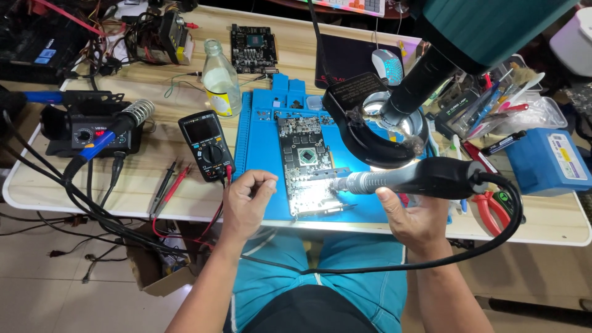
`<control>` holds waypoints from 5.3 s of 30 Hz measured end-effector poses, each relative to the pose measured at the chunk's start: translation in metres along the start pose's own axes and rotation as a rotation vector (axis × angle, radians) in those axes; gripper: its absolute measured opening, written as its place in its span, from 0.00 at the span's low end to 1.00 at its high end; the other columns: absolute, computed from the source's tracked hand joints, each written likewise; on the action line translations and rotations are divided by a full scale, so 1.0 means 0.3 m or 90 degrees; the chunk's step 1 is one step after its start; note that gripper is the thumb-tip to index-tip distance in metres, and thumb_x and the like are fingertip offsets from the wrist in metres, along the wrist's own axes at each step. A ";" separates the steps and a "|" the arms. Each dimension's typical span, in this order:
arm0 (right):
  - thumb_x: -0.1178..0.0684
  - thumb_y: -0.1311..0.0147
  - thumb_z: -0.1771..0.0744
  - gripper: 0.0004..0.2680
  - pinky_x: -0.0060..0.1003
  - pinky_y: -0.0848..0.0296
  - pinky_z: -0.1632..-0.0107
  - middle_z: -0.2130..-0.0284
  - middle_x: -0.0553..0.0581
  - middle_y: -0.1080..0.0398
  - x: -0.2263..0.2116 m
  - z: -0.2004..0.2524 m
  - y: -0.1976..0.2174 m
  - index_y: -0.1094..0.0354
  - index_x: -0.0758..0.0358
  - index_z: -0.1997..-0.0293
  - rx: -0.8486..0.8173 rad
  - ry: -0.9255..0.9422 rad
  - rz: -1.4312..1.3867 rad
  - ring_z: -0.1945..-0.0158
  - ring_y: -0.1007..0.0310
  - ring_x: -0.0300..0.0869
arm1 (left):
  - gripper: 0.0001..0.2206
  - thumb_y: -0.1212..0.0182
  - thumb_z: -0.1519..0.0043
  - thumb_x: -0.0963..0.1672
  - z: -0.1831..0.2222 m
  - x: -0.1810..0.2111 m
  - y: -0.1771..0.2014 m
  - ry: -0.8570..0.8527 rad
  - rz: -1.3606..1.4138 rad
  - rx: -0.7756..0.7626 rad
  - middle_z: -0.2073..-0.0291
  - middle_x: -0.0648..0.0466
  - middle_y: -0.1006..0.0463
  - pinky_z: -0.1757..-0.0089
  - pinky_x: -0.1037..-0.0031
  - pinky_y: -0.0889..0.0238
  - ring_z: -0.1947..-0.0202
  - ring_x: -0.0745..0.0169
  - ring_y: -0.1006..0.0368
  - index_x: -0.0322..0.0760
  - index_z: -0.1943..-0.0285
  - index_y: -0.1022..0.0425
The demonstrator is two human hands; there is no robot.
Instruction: Using a heat gun to heat a specific component on a circuit board at a repair station
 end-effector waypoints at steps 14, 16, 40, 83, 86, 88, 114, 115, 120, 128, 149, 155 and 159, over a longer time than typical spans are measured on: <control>0.53 0.35 0.30 0.07 0.61 0.26 0.36 0.65 0.63 0.26 0.005 0.003 0.004 0.24 0.68 0.56 -0.002 -0.009 0.003 0.61 0.22 0.59 | 0.03 0.30 0.34 0.43 0.002 0.010 -0.003 0.012 -0.003 0.003 0.75 0.53 0.14 0.66 0.72 0.26 0.74 0.69 0.25 0.43 0.56 0.11; 0.54 0.35 0.30 0.08 0.61 0.27 0.36 0.65 0.64 0.27 -0.003 -0.001 0.015 0.25 0.70 0.55 -0.001 -0.011 0.001 0.60 0.22 0.59 | 0.03 0.30 0.34 0.43 0.002 0.004 -0.002 0.012 0.000 0.002 0.75 0.53 0.14 0.67 0.73 0.27 0.75 0.69 0.26 0.42 0.56 0.11; 0.56 0.32 0.31 0.10 0.57 0.26 0.38 0.62 0.69 0.25 0.024 0.039 -0.007 0.23 0.76 0.51 0.008 0.012 -0.025 0.55 0.20 0.59 | 0.04 0.30 0.32 0.43 -0.002 0.011 0.002 0.002 0.004 -0.009 0.74 0.52 0.15 0.68 0.73 0.29 0.75 0.70 0.27 0.40 0.55 0.12; 0.55 0.34 0.30 0.09 0.62 0.27 0.37 0.60 0.68 0.24 0.011 0.027 -0.012 0.23 0.74 0.52 0.008 0.022 -0.041 0.54 0.20 0.60 | 0.03 0.31 0.32 0.42 -0.003 0.013 -0.001 -0.020 -0.012 -0.017 0.74 0.53 0.15 0.67 0.73 0.28 0.74 0.70 0.26 0.40 0.55 0.12; 0.54 0.32 0.31 0.10 0.61 0.27 0.36 0.60 0.67 0.23 0.021 0.046 -0.016 0.22 0.73 0.53 0.022 0.053 -0.025 0.55 0.19 0.60 | 0.04 0.31 0.32 0.43 -0.004 0.012 -0.001 -0.021 -0.027 -0.025 0.74 0.53 0.15 0.67 0.74 0.28 0.74 0.70 0.26 0.40 0.55 0.12; 0.54 0.32 0.31 0.11 0.61 0.28 0.35 0.60 0.68 0.23 0.055 0.070 -0.014 0.23 0.75 0.52 0.030 0.056 -0.007 0.55 0.19 0.63 | 0.04 0.31 0.32 0.42 -0.003 0.015 -0.004 -0.024 -0.036 -0.030 0.74 0.54 0.15 0.68 0.74 0.29 0.75 0.70 0.27 0.40 0.55 0.12; 0.51 0.33 0.31 0.12 0.62 0.25 0.39 0.57 0.68 0.21 -0.034 0.024 -0.016 0.22 0.72 0.49 0.040 0.025 0.042 0.50 0.18 0.68 | 0.03 0.30 0.35 0.38 0.016 0.069 -0.069 -0.134 -0.190 -0.079 0.81 0.56 0.27 0.72 0.72 0.33 0.82 0.62 0.31 0.38 0.56 0.12; 0.51 0.33 0.31 0.12 0.62 0.25 0.38 0.57 0.69 0.21 -0.026 0.036 -0.014 0.22 0.72 0.49 0.036 0.018 0.054 0.50 0.18 0.68 | 0.04 0.29 0.35 0.38 0.017 0.068 -0.073 -0.140 -0.195 -0.084 0.80 0.56 0.26 0.71 0.72 0.32 0.81 0.61 0.30 0.38 0.57 0.12; 0.52 0.34 0.30 0.11 0.62 0.25 0.38 0.58 0.68 0.21 -0.030 0.016 -0.008 0.22 0.72 0.50 0.036 0.011 0.051 0.50 0.18 0.68 | 0.03 0.30 0.35 0.38 0.021 0.073 -0.077 -0.150 -0.199 -0.090 0.80 0.55 0.27 0.70 0.70 0.30 0.79 0.59 0.28 0.37 0.57 0.12; 0.53 0.33 0.31 0.11 0.64 0.25 0.39 0.58 0.69 0.21 -0.018 0.028 -0.009 0.21 0.72 0.48 0.035 0.014 0.036 0.50 0.17 0.69 | 0.03 0.30 0.35 0.38 0.023 0.085 -0.074 -0.166 -0.183 -0.095 0.80 0.56 0.28 0.69 0.69 0.29 0.77 0.58 0.26 0.37 0.56 0.12; 0.54 0.31 0.31 0.13 0.57 0.26 0.37 0.57 0.70 0.23 -0.010 0.048 -0.015 0.24 0.75 0.45 0.055 0.042 0.004 0.51 0.18 0.62 | 0.04 0.29 0.36 0.39 0.024 0.075 -0.074 -0.184 -0.195 -0.093 0.79 0.57 0.26 0.67 0.67 0.28 0.75 0.57 0.25 0.42 0.56 0.12; 0.53 0.31 0.31 0.13 0.61 0.26 0.38 0.58 0.69 0.22 -0.012 0.061 -0.033 0.23 0.73 0.47 0.052 0.042 0.040 0.52 0.17 0.66 | 0.04 0.29 0.35 0.40 0.031 0.076 -0.081 -0.202 -0.203 -0.108 0.77 0.57 0.24 0.66 0.66 0.27 0.74 0.56 0.26 0.42 0.55 0.12; 0.55 0.32 0.31 0.13 0.62 0.26 0.37 0.58 0.69 0.21 0.007 0.074 -0.028 0.23 0.76 0.46 0.039 0.027 -0.016 0.52 0.17 0.63 | 0.04 0.30 0.35 0.40 0.031 0.081 -0.083 -0.207 -0.201 -0.103 0.77 0.57 0.23 0.66 0.66 0.28 0.74 0.56 0.26 0.43 0.55 0.13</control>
Point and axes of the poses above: each hand's wrist, its own z-axis away from the middle knuckle, its own y-axis out of the back of the hand, x = y × z, the point moved 4 cm from there along -z, towards the middle knuckle
